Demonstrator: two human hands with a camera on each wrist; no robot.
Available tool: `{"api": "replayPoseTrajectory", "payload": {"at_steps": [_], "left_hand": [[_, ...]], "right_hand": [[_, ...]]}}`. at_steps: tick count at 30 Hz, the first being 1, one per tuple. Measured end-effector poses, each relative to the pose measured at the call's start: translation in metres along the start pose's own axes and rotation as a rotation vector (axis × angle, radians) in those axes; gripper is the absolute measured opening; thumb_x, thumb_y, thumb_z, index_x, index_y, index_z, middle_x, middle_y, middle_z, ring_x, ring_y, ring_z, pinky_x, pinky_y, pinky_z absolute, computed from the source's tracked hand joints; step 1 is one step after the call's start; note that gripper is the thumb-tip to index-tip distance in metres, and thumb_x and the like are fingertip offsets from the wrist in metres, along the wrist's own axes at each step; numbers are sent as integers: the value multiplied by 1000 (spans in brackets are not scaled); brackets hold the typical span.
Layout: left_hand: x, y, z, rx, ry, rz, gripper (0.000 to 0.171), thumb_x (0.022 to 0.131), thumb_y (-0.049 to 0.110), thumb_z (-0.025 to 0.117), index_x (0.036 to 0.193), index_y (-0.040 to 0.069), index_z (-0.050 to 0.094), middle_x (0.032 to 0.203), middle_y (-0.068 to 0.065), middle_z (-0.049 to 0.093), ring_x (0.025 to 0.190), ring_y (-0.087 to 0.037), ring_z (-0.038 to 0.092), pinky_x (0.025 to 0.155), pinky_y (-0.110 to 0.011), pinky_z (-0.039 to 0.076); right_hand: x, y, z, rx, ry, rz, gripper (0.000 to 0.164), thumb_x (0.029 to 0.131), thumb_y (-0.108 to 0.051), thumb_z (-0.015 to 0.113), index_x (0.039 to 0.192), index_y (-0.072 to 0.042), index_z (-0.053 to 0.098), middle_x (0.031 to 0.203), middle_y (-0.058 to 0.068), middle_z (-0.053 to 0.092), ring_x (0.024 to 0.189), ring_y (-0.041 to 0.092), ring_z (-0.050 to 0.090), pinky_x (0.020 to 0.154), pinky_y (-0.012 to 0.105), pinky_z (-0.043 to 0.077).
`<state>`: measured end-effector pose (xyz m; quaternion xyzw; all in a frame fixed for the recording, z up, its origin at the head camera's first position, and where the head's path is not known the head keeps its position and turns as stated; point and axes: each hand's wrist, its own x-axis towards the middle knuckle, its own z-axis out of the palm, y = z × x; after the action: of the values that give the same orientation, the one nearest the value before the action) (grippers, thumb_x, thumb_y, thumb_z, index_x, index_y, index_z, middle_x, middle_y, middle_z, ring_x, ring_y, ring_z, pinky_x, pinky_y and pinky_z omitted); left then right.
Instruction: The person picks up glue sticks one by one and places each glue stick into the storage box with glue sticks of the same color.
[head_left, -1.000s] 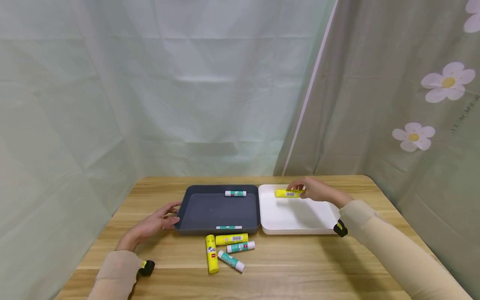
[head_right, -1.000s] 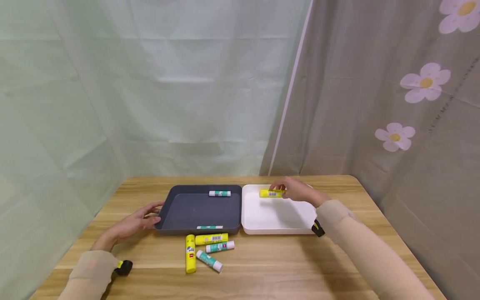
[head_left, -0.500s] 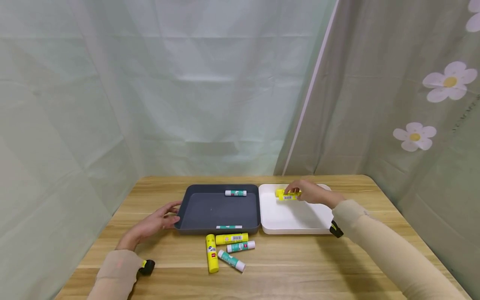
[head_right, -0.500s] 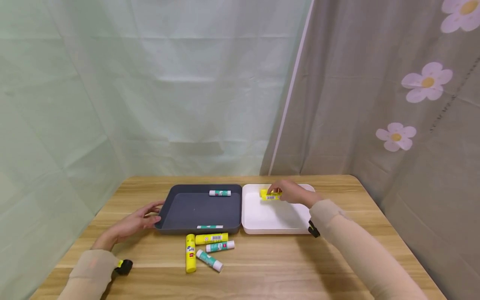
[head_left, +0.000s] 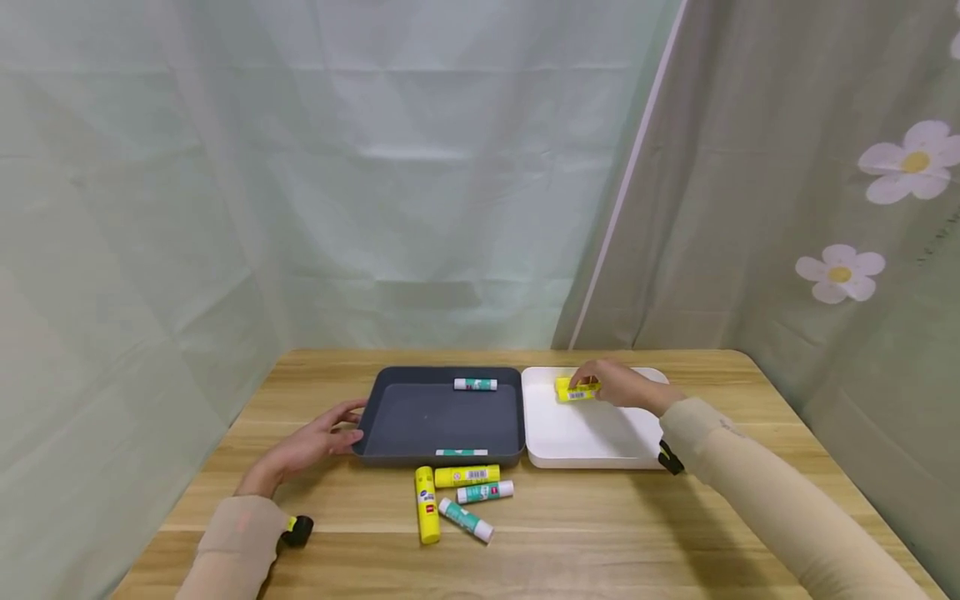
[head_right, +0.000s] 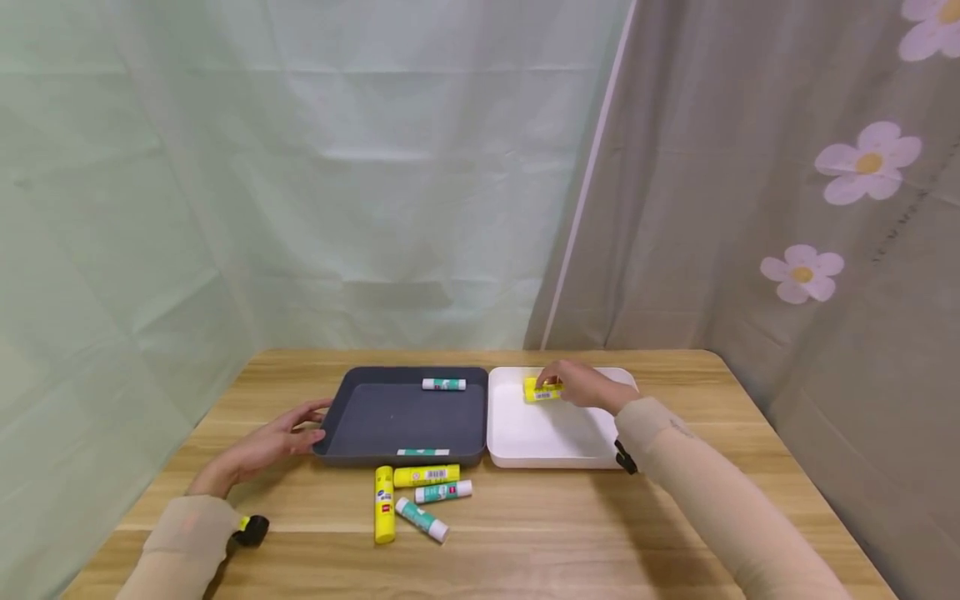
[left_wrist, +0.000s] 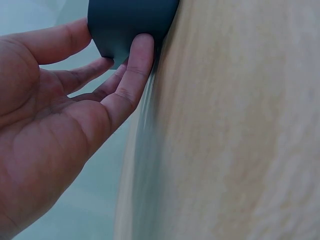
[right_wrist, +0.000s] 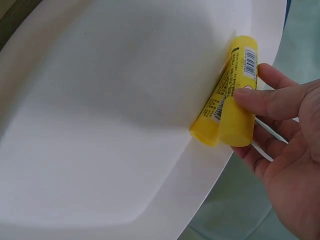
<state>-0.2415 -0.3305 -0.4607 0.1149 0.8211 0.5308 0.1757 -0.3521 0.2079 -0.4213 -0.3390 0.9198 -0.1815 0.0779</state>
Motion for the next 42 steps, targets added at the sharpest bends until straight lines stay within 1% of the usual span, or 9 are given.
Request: {"api": "replayPoseTrajectory", "payload": {"at_steps": [4,7,13,18,23,27,31,34,42], "left_hand": [[0,0,1,-4,-3,3,71,109,20,56,165,0,16,158,-36,22,141,-51,36,105,-46,51],[0,2,2,-6,-8,5,71,110,21,55,165,0,16,158,-36,23,140,-51,37,105,-45,51],[-1,6,5,-6,-8,0,70,110,20,55,165,1,16,158,-36,23,139,-50,40,106,-52,49],[1,7,5,-1,-8,6,71,109,18,55,165,0,16,157,-37,23,139,-51,40,106,-54,49],[3,5,5,4,-10,-11,69,110,19,54,165,1,16,158,-36,24,138,-49,41,105,-49,50],[2,5,5,7,-13,-16,69,110,19,54,165,2,17,158,-36,23,139,-49,40,106,-49,50],[2,5,5,4,-15,-10,70,110,20,55,165,1,17,158,-36,23,139,-49,40,106,-49,50],[2,5,4,-8,-19,5,71,109,18,56,165,0,16,158,-37,22,139,-51,38,106,-52,49],[4,4,4,-14,-26,20,71,109,16,56,165,-1,15,157,-38,23,138,-50,40,106,-54,49]], "right_hand": [[1,2,1,-1,8,-28,43,85,22,68,115,-8,77,124,15,69,115,35,63,102,55,50],[0,4,2,10,13,-38,43,84,23,70,114,-8,76,119,14,69,109,31,63,100,54,52],[-4,7,3,29,19,-51,44,82,24,71,114,-7,75,109,10,65,96,24,59,93,49,53],[-5,8,5,31,23,-47,44,83,23,70,115,-6,74,109,9,63,96,23,58,93,47,54],[-6,10,8,15,20,-32,50,82,28,61,117,-4,73,104,10,61,93,26,56,88,44,52],[-7,12,9,6,19,-6,53,81,29,56,119,-3,73,103,10,60,91,26,55,86,40,50],[-8,12,7,16,26,4,52,81,28,56,120,-3,72,102,11,60,91,26,55,84,40,51],[-9,11,3,21,30,2,51,81,27,58,120,-2,72,102,11,62,92,27,57,87,43,52],[-13,9,-9,77,19,19,45,87,22,64,126,0,70,107,14,65,100,31,60,89,46,53]]}}
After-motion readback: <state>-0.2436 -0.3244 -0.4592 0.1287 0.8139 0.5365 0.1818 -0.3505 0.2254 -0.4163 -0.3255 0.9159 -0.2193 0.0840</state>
